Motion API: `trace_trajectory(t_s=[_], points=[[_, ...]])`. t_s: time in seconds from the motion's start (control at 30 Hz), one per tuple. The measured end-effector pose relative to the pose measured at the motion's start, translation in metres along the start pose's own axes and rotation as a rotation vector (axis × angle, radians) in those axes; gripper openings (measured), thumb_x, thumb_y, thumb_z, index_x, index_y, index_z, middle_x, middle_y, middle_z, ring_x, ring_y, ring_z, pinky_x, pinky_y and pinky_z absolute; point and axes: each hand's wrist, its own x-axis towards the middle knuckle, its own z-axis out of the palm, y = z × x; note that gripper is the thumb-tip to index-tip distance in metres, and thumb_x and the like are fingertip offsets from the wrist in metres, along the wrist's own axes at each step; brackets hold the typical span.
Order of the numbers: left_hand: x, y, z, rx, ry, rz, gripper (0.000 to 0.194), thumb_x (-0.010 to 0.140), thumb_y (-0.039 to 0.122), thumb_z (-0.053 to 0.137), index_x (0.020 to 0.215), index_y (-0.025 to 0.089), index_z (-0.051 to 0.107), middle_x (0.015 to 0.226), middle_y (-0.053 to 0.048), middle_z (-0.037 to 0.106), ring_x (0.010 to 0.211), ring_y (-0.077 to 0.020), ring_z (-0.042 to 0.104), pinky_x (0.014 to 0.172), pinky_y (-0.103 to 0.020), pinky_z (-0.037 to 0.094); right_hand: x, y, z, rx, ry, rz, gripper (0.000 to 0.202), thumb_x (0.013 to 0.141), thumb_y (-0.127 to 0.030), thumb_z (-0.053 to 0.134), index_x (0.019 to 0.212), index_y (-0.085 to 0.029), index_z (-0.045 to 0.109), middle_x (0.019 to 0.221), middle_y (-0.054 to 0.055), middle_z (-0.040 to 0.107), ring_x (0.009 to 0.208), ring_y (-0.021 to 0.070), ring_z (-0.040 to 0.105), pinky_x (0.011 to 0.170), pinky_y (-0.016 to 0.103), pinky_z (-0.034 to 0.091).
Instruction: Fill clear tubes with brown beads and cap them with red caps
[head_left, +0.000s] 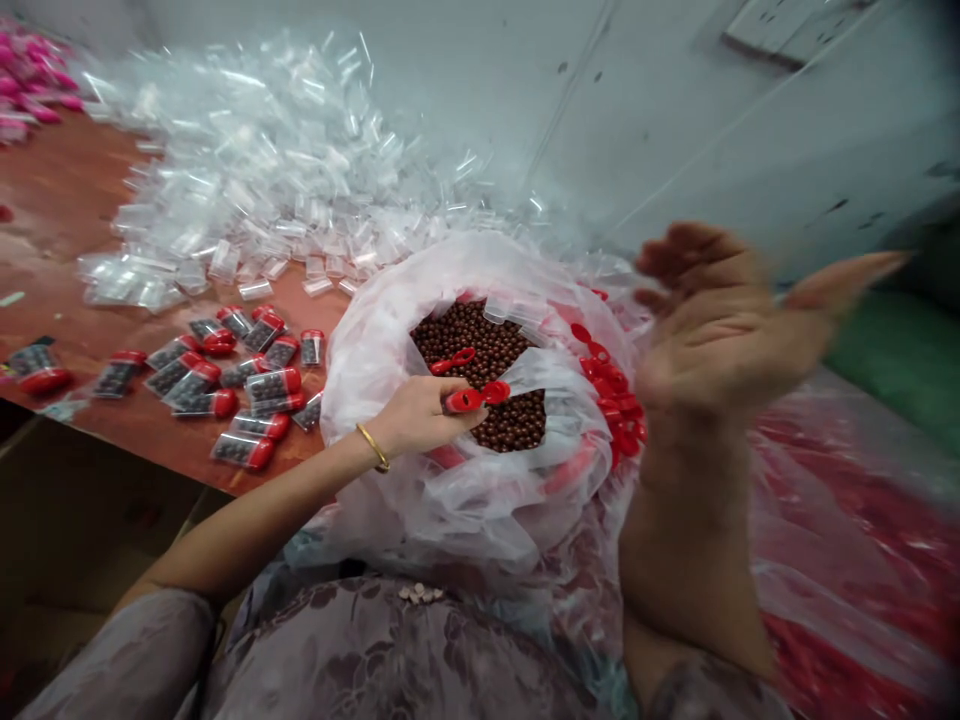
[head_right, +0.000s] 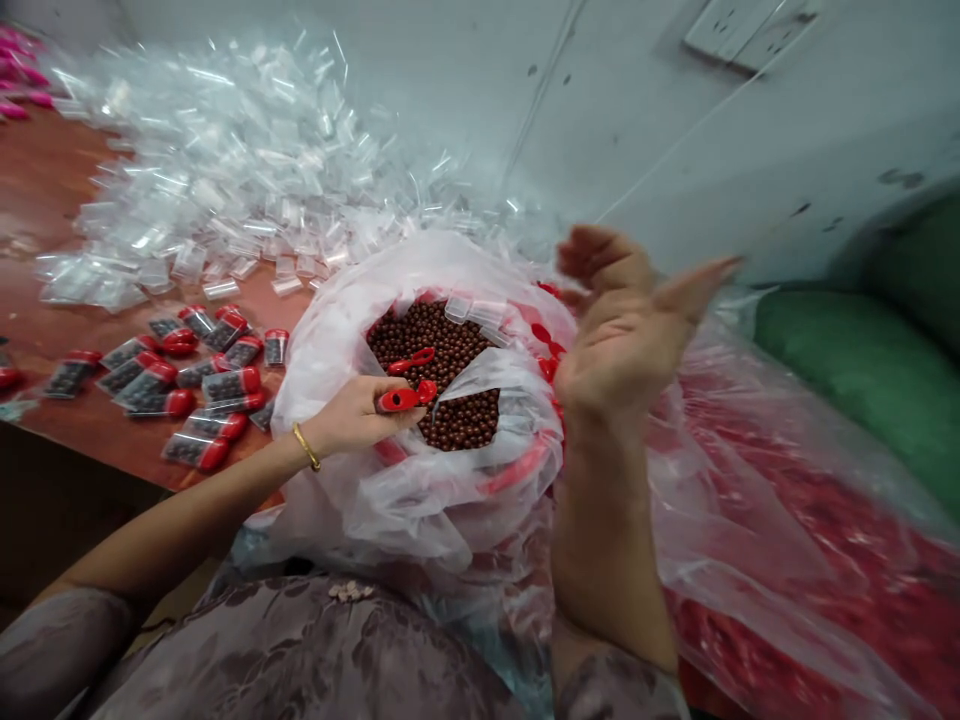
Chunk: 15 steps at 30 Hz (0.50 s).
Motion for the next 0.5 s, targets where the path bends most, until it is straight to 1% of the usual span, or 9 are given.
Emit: trace_trajectory(t_s=[0.03,0.07,0.13,0.2,0.23,0.27,0.37,0.43,0.5], points=[[0.0,0.0,0.002,0.042,0.002,0.0,0.027,0.08,0.038,0.054,0.064,0.017,0.054,0.058,0.004,0.046,0.058,-0.0095,0.041,0.055,-0.021,0.031,-0.002,-0.005,0.005,-0.055,-0.026,-0.05,0.072,0.084,-0.078,0.014,0.113,-0.037,0.065,0.123,0.0,0.063,0.127,0.0306,0.05,0.095,0.052,0.043],[0.0,0.001,0.005,0.091,0.008,-0.01,0.025,0.08,0.036,0.054,0.064,0.017,0.055,0.058,0.004,0.048,0.057,-0.01,0.043,0.055,-0.022,0.031,-0.008,-0.006,0.016,-0.119,-0.133,-0.076,0.067,0.082,-0.079,0.022,0.121,-0.04,0.06,0.129,-0.001,0.058,0.132,0.03,0.046,0.099,0.055,0.042],[0.001,0.001,0.013,0.184,0.002,-0.029,0.016,0.077,0.03,0.057,0.068,0.017,0.06,0.06,0.002,0.054,0.058,-0.012,0.048,0.056,-0.023,0.034,-0.027,0.001,0.047,-0.19,-0.263,-0.07,0.069,0.083,-0.078,0.028,0.133,-0.036,0.05,0.139,0.004,0.051,0.137,0.0304,0.039,0.105,0.059,0.037],[0.003,0.003,0.022,0.259,-0.01,-0.043,0.011,0.074,0.026,0.058,0.071,0.017,0.063,0.063,-0.001,0.06,0.06,-0.015,0.053,0.058,-0.025,0.037,-0.045,0.018,0.077,-0.204,-0.305,-0.042,0.075,0.085,-0.077,0.023,0.139,-0.03,0.044,0.144,0.009,0.046,0.14,0.0326,0.035,0.107,0.063,0.033],[0.005,0.005,0.025,0.289,-0.018,-0.042,0.011,0.074,0.025,0.057,0.072,0.017,0.063,0.065,-0.003,0.061,0.061,-0.0162,0.055,0.058,-0.026,0.038,-0.05,0.028,0.087,-0.202,-0.356,-0.039,0.073,0.087,-0.074,0.019,0.144,-0.031,0.036,0.149,0.008,0.039,0.144,0.0301,0.028,0.11,0.061,0.03],[0.007,0.007,0.026,0.309,-0.031,-0.033,0.012,0.075,0.026,0.056,0.072,0.017,0.063,0.065,-0.004,0.063,0.061,-0.0168,0.056,0.059,-0.026,0.039,-0.052,0.036,0.092,-0.204,-0.342,-0.045,0.071,0.089,-0.072,0.018,0.147,-0.032,0.03,0.152,0.007,0.035,0.146,0.0279,0.023,0.113,0.059,0.027],[0.018,0.02,0.022,0.34,-0.055,0.006,0.018,0.08,0.028,0.051,0.069,0.017,0.061,0.066,-0.004,0.063,0.061,-0.0164,0.056,0.059,-0.026,0.04,-0.041,0.052,0.082,-0.19,-0.255,-0.067,0.066,0.092,-0.067,0.011,0.149,-0.035,0.023,0.155,0.003,0.03,0.147,0.0225,0.018,0.117,0.054,0.024],[0.025,0.027,0.016,0.349,-0.048,0.004,0.022,0.08,0.03,0.05,0.064,0.018,0.057,0.063,-0.002,0.059,0.06,-0.0157,0.054,0.059,-0.026,0.038,-0.028,0.054,0.065,-0.156,-0.198,-0.071,0.066,0.093,-0.063,0.004,0.146,-0.034,0.03,0.15,0.003,0.038,0.145,0.0212,0.026,0.116,0.053,0.027],[0.028,0.03,0.011,0.308,-0.042,-0.025,0.023,0.079,0.031,0.051,0.059,0.018,0.052,0.058,0.0,0.053,0.059,-0.0146,0.05,0.058,-0.026,0.035,-0.022,0.05,0.05,-0.106,-0.145,-0.061,0.069,0.094,-0.06,0.0,0.14,-0.031,0.043,0.14,0.003,0.052,0.139,0.0206,0.039,0.113,0.054,0.031]])
